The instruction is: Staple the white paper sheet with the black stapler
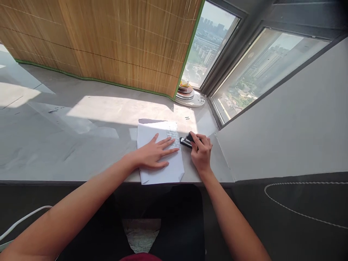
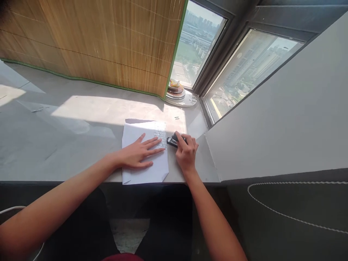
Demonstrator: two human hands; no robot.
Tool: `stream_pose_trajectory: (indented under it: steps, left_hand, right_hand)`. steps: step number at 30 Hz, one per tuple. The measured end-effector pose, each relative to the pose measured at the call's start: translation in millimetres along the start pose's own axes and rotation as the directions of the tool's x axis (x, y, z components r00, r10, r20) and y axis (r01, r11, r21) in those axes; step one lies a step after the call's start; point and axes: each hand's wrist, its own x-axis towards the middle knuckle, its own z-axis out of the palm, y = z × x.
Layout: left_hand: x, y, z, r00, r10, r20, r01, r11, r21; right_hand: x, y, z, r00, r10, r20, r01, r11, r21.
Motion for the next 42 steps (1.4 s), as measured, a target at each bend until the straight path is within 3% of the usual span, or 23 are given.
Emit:
stream_pose_trajectory:
  steps: [4, 7, 10, 12, 15, 18, 20, 23, 26, 28, 34, 37, 42]
  left_hand:
    - [1, -2, 0.6, 1.0, -0.003, 0.008, 0.003, 1.0, 0.021]
    - [1, 2, -2.8, 1.0, -0.009, -0.003, 0.009, 0.999, 0.034]
    - [-1, 5, -12.3, 0.981, -0.07, -0.181, 0.072, 0.997, 0.004]
    - [-8, 1, -21.9, 0.903, -0.186, -0.386, 0.18, 0.982, -0.051]
    - [-36, -20, -36.2, 0.723, -0.395, -0.567, 0.41, 0.906, -0.108]
    - [-78, -51, -42.7, 0.604, -0.573, -0.554, 0.679, 0.734, -0.02]
    - [-104, -70, -41.6, 0.471, -0.714, -0.518, 0.83, 0.557, -0.013]
    - [-123, -87, -36.1, 0.37, -0.82, -0.436, 0.912, 0.411, 0.002]
    - [-122, -92, -31.2, 0.345, -0.831, -0.435, 0.93, 0.366, 0.038]
    - [-120, -93, -29.1, 0.351, -0.823, -0.447, 0.928, 0.369, 0.049]
    - [-120, -96, -27.1, 0.345, -0.807, -0.48, 0.93, 0.365, 0.055]
    - [-120, -93, -28.5, 0.349, -0.806, -0.479, 0.929, 0.365, 0.062]
    - [-121, -89, -30.5, 0.349, -0.812, -0.467, 0.931, 0.359, 0.07]
  right_hand:
    - [1, 2, 3, 0.997, 0.06, -0.052, -0.059, 0.998, 0.02]
    - [2, 3, 6, 0.987, 0.158, -0.03, -0.156, 0.987, 0.036]
    - [2, 4, 6, 0.964, 0.267, 0.01, -0.267, 0.963, 0.015]
    - [2, 3, 3, 0.953, 0.304, 0.007, -0.304, 0.953, 0.004]
    - [4, -9, -3, 0.944, 0.327, -0.052, -0.327, 0.945, 0.012]
    - [9, -41, -1, 0.939, 0.341, -0.052, -0.339, 0.94, 0.05]
    - [14, -73, 10, 0.938, 0.344, 0.031, -0.345, 0.935, 0.08]
    - [22, -120, 37, 0.924, 0.333, 0.186, -0.357, 0.927, 0.116]
    - [26, -140, 59, 0.907, 0.328, 0.266, -0.367, 0.923, 0.115]
    - [25, -134, 61, 0.908, 0.331, 0.257, -0.365, 0.926, 0.097]
    - [14, -70, 27, 0.895, 0.425, 0.137, -0.432, 0.902, 0.025]
    - [12, -56, 20, 0.874, 0.472, 0.118, -0.476, 0.88, 0.001]
    - [19, -38, 7, 0.897, 0.442, 0.001, -0.44, 0.894, 0.085]
